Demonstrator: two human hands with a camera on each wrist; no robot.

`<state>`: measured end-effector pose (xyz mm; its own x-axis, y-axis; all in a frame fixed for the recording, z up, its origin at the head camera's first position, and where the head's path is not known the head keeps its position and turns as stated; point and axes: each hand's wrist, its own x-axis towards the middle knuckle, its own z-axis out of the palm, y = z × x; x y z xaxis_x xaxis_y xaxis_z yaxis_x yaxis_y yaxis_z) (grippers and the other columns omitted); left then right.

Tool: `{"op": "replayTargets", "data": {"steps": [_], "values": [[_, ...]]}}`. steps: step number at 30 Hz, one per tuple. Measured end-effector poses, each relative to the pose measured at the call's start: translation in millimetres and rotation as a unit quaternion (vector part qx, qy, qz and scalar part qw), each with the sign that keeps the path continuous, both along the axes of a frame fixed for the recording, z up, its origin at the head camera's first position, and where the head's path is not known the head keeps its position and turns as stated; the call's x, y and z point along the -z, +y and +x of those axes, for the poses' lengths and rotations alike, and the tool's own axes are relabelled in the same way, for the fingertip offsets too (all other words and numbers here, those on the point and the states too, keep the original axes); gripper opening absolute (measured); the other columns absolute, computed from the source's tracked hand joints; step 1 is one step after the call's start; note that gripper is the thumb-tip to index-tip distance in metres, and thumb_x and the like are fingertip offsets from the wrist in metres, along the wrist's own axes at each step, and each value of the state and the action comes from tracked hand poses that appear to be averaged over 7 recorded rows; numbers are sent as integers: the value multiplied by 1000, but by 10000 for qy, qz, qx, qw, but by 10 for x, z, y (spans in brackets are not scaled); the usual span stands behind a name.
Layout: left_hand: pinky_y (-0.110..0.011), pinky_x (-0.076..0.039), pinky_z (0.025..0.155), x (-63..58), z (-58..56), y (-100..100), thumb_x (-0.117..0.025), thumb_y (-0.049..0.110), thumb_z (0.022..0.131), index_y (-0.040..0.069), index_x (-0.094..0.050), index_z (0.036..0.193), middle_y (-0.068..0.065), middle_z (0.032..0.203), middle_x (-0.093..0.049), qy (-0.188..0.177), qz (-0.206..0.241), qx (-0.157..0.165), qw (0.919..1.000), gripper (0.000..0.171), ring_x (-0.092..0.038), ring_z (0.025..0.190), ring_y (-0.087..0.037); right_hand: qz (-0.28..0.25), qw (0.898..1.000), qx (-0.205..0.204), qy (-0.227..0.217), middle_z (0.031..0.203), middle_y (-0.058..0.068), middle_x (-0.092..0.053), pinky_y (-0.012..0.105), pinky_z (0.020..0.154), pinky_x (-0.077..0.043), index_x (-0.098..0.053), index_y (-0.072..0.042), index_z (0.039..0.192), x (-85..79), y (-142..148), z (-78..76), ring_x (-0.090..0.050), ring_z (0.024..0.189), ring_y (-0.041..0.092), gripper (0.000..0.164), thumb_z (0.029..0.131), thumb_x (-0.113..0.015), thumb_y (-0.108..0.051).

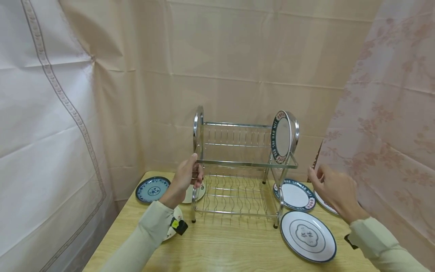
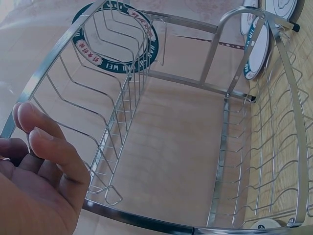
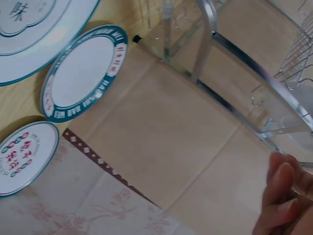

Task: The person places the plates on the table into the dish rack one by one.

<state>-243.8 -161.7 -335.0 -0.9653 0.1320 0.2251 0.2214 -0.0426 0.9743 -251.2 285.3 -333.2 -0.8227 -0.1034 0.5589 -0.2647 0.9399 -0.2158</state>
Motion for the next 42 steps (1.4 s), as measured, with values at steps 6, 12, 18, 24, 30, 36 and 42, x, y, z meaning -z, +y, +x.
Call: {"op": "replayTargets", "data": {"steps": [6, 12, 18, 24, 30, 36, 42], "values": [[-24, -42, 48, -4, 7, -1, -35, 57, 108, 6, -53, 73, -6, 65, -52, -4, 12, 13, 10000, 65, -47, 51, -16, 276, 9928, 234, -1144, 72, 4, -62, 36, 49, -34, -61, -12, 92, 64, 119, 0, -53, 60, 23, 51, 105, -40, -57], [-24, -43, 49, 5, 7, 4, -36, 59, 107, 6, -53, 73, -6, 65, -52, -64, 13, -20, 10000, 66, -47, 51, -16, 470, 9851, 252, -1634, 79, 6, -65, 36, 50, -36, -65, -11, 97, 143, 210, -12, -56, 65, 23, 56, 105, -38, -58], [-24, -43, 48, 17, -2, 10, -36, 57, 108, 3, -53, 75, -6, 65, -52, -118, 41, -43, 9999, 66, -48, 51, -16, 467, 9831, 267, -1751, 80, 6, -66, 36, 48, -36, -68, -8, 101, 208, 256, -7, -56, 64, 22, 61, 105, -35, -59], [-24, -43, 49, 6, -3, 12, -35, 57, 108, 3, -53, 75, -6, 65, -52, -118, 18, -78, 9999, 67, -48, 51, -16, 472, 9821, 269, -1803, 75, 3, -62, 37, 48, -36, -67, -9, 101, 268, 319, 8, -53, 62, 22, 59, 105, -36, -59], [-25, -43, 49, -8, -3, 18, -34, 56, 109, 6, -54, 73, -5, 64, -52, -188, 25, -125, 9997, 65, -48, 51, -16, 472, 9817, 393, -1802, 68, 2, -56, 36, 47, -35, -62, -12, 82, 359, 407, 42, -51, 61, 21, 55, 105, -39, -57], [-24, -43, 48, -16, 8, 25, -34, 55, 109, 6, -53, 72, -5, 64, -52, -183, 43, -141, 9997, 64, -47, 51, -16, 531, 9777, 480, -1976, 65, 2, -51, 37, 48, -32, -58, -14, 78, 445, 486, 74, -49, 60, 22, 56, 105, -38, -59], [-25, -43, 49, -25, 10, 27, -33, 56, 109, 4, -52, 73, -5, 64, -52, -175, 30, -140, 9997, 66, -48, 50, -16, 544, 9740, 539, -2130, 69, 3, -54, 38, 46, -33, -57, -15, 80, 532, 581, 86, -50, 62, 23, 54, 105, -37, -59]]}}
